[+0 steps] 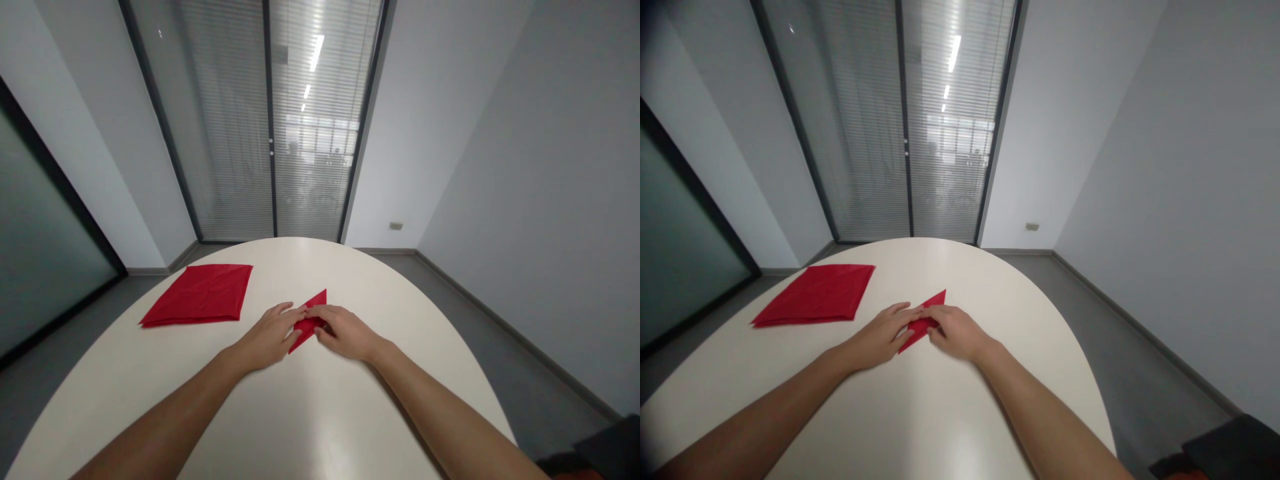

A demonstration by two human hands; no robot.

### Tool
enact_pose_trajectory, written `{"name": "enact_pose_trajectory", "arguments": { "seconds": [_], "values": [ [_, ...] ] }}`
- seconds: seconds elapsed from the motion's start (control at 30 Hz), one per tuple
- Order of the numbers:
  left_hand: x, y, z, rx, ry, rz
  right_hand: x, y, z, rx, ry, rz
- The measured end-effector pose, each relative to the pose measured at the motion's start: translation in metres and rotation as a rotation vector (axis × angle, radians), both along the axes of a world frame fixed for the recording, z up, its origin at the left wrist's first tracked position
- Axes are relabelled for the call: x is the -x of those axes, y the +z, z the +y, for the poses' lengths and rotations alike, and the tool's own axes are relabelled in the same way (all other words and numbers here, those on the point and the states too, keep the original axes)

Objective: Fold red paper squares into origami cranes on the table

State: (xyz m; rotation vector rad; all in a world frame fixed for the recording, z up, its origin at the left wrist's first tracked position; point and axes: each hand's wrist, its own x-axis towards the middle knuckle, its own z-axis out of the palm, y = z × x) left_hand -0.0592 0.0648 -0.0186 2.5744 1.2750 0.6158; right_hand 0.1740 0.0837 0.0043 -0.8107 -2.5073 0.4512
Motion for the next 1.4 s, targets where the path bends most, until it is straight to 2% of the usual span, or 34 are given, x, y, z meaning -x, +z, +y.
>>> {"name": "enact_pose_trajectory", "arguments": {
  "seconds": [0.2, 0.5, 0.63, 0.8, 0.93, 1.13, 1.4],
  "values": [
    [0.015, 0.005, 0.003, -0.007, -0.127, 0.036, 0.000, 0.000, 0.000, 0.002, -0.022, -0.041],
    [0.026, 0.012, 0.001, 0.020, -0.210, 0.061, -0.001, 0.000, 0.002, -0.008, -0.015, -0.071],
    [0.024, 0.011, -0.001, 0.016, -0.201, 0.078, -0.001, -0.001, 0.002, -0.026, -0.003, -0.061],
    [0.017, 0.002, 0.000, -0.040, -0.123, 0.020, -0.001, -0.002, 0.004, -0.042, -0.006, -0.063],
    [0.015, -0.001, 0.000, -0.057, -0.126, 0.025, -0.002, -0.001, 0.005, -0.039, 0.011, -0.071],
    [0.013, 0.005, -0.002, -0.079, -0.172, -0.023, -0.002, 0.000, 0.005, -0.033, -0.023, -0.042],
    [0.008, 0.016, -0.009, -0.071, -0.188, -0.061, -0.001, -0.008, 0.010, -0.053, -0.092, 0.010]
  ]
}}
